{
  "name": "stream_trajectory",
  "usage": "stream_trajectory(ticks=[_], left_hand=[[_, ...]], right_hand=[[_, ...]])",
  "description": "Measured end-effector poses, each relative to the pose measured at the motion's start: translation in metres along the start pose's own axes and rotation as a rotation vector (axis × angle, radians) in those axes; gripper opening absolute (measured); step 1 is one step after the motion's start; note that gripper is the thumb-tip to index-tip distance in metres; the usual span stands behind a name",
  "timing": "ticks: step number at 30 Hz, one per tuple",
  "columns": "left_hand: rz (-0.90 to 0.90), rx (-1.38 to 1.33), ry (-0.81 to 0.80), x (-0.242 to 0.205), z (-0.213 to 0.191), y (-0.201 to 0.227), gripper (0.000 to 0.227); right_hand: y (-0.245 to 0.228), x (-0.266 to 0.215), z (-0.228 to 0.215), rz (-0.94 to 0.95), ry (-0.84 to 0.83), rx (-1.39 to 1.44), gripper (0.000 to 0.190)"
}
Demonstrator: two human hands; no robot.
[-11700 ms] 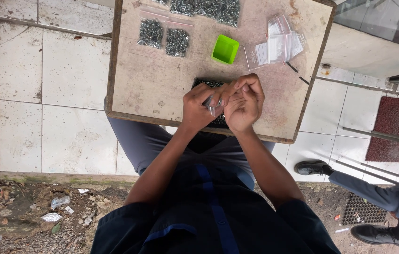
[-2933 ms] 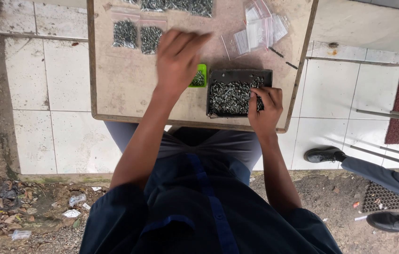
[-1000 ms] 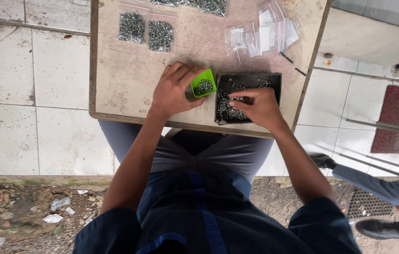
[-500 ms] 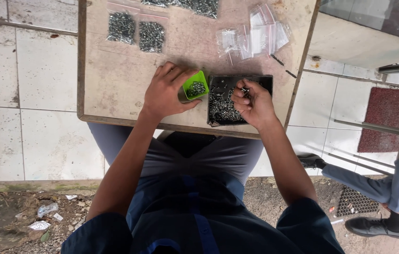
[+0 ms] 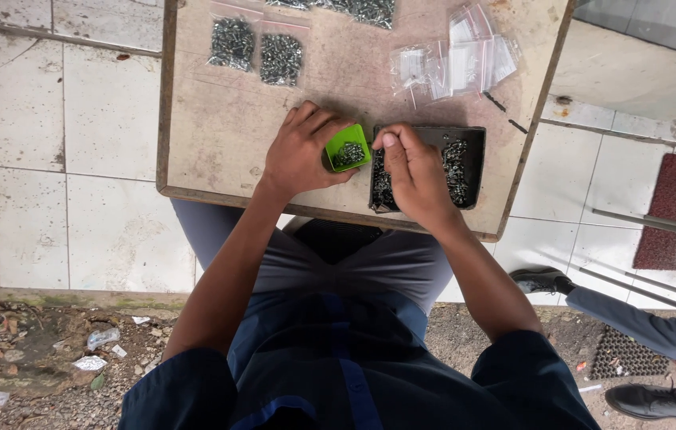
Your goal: The person is sorting small metal screws from a large tray into individual small plastic bags for retail or assembly use.
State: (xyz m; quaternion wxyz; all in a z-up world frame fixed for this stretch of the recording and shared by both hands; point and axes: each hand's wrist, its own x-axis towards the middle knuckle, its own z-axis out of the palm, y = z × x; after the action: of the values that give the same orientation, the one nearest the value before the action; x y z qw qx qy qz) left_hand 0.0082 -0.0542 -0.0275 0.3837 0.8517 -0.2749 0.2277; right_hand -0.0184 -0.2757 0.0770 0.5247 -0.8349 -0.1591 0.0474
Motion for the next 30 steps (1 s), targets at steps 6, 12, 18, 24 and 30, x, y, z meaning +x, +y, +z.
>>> stream_trajectory(ticks=[6, 12, 18, 24, 30], left_hand=[[-0.006, 0.009, -0.004, -0.001, 0.002, 0.001, 0.067], [-0.005, 0.0, -0.031, 0.006, -0.008, 0.006, 0.067], [0.001, 0.003, -0.011, -0.002, 0.007, -0.003, 0.065], [0.005, -0.006, -0.011, -0.001, 0.004, -0.001, 0.063], [0.012, -0.001, -0.012, -0.003, 0.008, -0.005, 0.063]], right_hand=[[0.007, 0.015, 0.014, -0.038, -0.045, -0.028, 0.024], [0.0, 0.017, 0.007, -0.003, -0.082, -0.035, 0.023], [0.013, 0.023, 0.014, 0.011, -0.171, -0.113, 0.016], [0.014, 0.025, 0.014, 0.0, -0.169, -0.129, 0.013], [0.01, 0.029, 0.015, 0.018, -0.227, -0.197, 0.01]])
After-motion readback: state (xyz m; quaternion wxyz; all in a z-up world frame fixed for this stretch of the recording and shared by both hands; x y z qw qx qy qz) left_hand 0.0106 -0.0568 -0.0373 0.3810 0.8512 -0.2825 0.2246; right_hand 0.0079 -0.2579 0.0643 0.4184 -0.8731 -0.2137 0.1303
